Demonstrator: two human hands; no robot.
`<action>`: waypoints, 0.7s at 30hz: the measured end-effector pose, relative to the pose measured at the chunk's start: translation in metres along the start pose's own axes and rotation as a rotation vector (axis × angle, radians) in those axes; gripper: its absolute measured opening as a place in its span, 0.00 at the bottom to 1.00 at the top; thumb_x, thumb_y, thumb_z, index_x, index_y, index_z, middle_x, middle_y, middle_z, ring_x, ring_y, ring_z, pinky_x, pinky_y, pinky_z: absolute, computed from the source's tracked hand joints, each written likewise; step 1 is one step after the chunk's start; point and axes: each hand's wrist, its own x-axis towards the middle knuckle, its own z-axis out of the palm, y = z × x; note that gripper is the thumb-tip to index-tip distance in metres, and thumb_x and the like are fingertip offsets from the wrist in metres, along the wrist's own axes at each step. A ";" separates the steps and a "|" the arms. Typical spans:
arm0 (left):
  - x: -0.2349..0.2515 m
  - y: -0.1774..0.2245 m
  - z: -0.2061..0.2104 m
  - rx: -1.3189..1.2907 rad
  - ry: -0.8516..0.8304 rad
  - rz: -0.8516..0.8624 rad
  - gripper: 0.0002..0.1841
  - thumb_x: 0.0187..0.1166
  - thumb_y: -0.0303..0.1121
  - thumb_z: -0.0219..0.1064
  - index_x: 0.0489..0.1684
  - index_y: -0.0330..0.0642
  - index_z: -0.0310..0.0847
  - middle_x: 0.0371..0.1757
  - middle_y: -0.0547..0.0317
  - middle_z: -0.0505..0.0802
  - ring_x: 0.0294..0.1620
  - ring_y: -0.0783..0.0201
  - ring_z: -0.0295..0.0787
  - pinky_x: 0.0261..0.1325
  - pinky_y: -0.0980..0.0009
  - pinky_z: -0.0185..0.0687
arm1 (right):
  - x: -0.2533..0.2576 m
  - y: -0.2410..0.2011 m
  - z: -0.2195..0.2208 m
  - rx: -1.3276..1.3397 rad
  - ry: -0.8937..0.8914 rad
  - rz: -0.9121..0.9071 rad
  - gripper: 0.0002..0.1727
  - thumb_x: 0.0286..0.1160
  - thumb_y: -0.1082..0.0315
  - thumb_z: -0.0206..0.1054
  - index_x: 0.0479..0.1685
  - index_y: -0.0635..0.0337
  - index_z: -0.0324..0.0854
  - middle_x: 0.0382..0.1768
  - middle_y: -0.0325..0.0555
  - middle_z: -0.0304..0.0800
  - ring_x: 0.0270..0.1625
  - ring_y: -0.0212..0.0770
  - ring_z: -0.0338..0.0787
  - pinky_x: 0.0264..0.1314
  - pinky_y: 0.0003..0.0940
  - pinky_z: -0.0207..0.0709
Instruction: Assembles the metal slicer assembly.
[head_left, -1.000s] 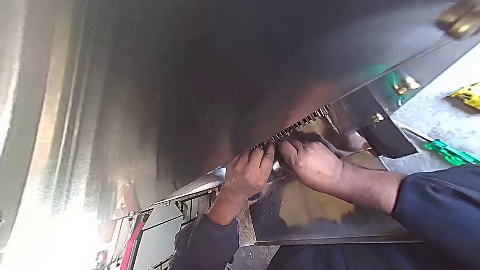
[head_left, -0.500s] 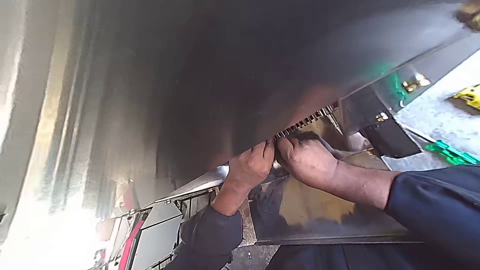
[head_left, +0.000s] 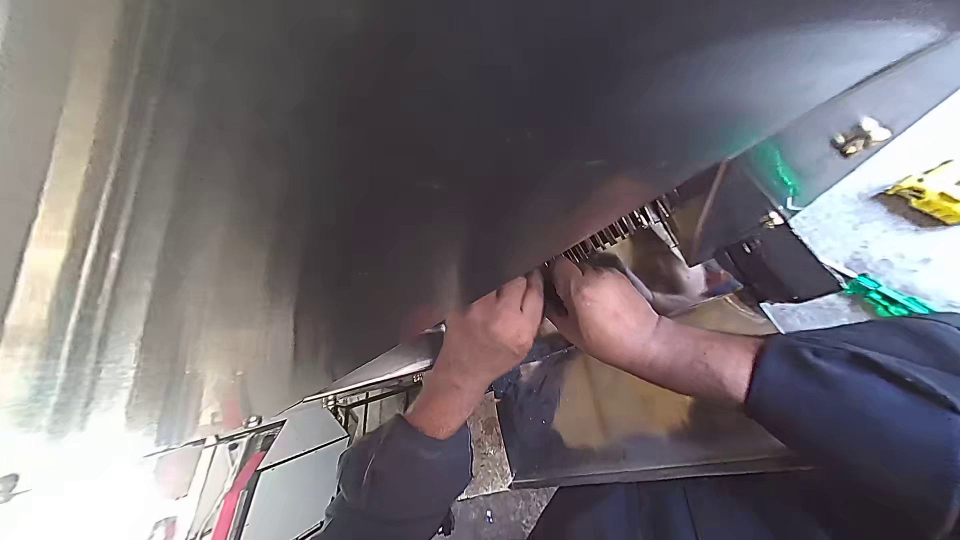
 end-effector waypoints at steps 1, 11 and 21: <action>-0.003 0.005 -0.002 -0.013 -0.037 0.026 0.11 0.80 0.26 0.60 0.42 0.36 0.92 0.26 0.49 0.89 0.24 0.50 0.88 0.23 0.59 0.81 | -0.005 0.001 -0.003 0.001 -0.068 0.015 0.11 0.72 0.63 0.69 0.39 0.63 0.82 0.25 0.53 0.86 0.31 0.57 0.92 0.31 0.54 0.84; -0.015 0.004 -0.002 -0.185 -0.065 -0.060 0.13 0.82 0.26 0.63 0.56 0.42 0.92 0.30 0.49 0.91 0.25 0.53 0.88 0.25 0.63 0.82 | -0.013 0.010 -0.010 -0.075 0.080 -0.124 0.10 0.74 0.60 0.66 0.33 0.57 0.80 0.24 0.45 0.84 0.24 0.46 0.88 0.22 0.42 0.81; -0.016 0.060 0.009 -0.648 0.182 -0.674 0.15 0.80 0.23 0.63 0.59 0.25 0.88 0.59 0.36 0.93 0.64 0.57 0.92 0.70 0.70 0.85 | -0.010 0.014 -0.005 -0.105 0.198 -0.238 0.10 0.79 0.62 0.63 0.36 0.60 0.82 0.21 0.46 0.83 0.20 0.47 0.87 0.18 0.41 0.78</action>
